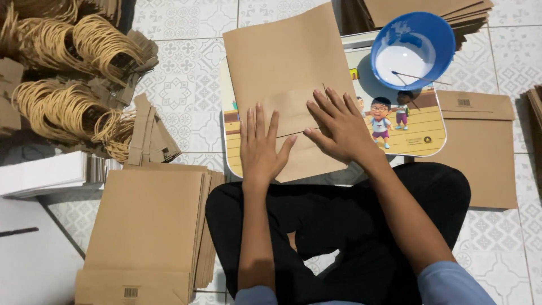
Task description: The person sits on the floor and assembles a flat cardboard box by folding its flaps. They use a small stick to apply white adhesive from a blue bowl to the box's tabs, then press the flaps together to seal the box.
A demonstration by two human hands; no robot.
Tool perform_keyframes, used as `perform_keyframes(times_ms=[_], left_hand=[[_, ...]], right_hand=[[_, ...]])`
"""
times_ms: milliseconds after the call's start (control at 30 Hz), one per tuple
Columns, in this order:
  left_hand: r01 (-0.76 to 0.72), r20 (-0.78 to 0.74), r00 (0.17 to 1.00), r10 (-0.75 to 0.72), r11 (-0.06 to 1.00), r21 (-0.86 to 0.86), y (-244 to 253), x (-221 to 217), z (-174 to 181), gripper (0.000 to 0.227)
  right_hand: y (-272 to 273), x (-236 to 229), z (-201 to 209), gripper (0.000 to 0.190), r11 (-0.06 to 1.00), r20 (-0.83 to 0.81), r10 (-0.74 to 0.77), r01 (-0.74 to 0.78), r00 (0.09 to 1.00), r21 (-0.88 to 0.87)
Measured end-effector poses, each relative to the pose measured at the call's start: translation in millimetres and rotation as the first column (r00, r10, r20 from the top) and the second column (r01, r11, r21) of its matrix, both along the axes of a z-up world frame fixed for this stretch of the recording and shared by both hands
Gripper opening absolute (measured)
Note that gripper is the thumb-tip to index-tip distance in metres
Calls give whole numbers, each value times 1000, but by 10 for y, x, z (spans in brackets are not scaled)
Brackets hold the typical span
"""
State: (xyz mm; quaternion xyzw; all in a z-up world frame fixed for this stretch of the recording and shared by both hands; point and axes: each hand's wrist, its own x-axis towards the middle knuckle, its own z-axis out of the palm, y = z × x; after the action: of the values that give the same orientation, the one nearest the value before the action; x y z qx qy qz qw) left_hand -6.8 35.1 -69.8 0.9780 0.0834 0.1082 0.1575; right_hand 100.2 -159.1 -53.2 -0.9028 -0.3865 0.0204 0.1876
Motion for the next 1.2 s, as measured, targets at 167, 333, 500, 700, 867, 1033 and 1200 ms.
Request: perform_keyframes(times_ms=[167, 333, 500, 700, 867, 1033, 1200], left_hand=[[-26, 50, 998, 24, 999, 32, -171, 66, -39, 70], [-19, 77, 997, 16, 999, 38, -198, 63, -64, 68], [-49, 6, 999, 49, 982, 182, -210, 71, -115, 69], [-45, 45, 998, 38, 981, 188, -239, 55, -96, 68], [-51, 60, 997, 40, 980, 193, -242, 60, -88, 68], [-52, 62, 997, 41, 982, 181, -238, 55, -78, 67], [-50, 75, 997, 37, 981, 185, -225, 50, -85, 67]], right_hand=[[-237, 142, -15, 29, 893, 181, 43, -119, 982, 434], [-928, 377, 23, 33, 709, 318, -195, -90, 928, 700], [-1450, 470, 141, 31, 696, 215, -525, 271, 823, 665], [-1428, 525, -1, 25, 502, -87, -451, 333, 888, 798], [-1351, 537, 37, 24, 387, -154, -453, 349, 878, 853], [-1267, 643, 25, 25, 279, -200, -388, 321, 900, 905], [-1174, 679, 22, 15, 507, 39, -439, 212, 897, 836]])
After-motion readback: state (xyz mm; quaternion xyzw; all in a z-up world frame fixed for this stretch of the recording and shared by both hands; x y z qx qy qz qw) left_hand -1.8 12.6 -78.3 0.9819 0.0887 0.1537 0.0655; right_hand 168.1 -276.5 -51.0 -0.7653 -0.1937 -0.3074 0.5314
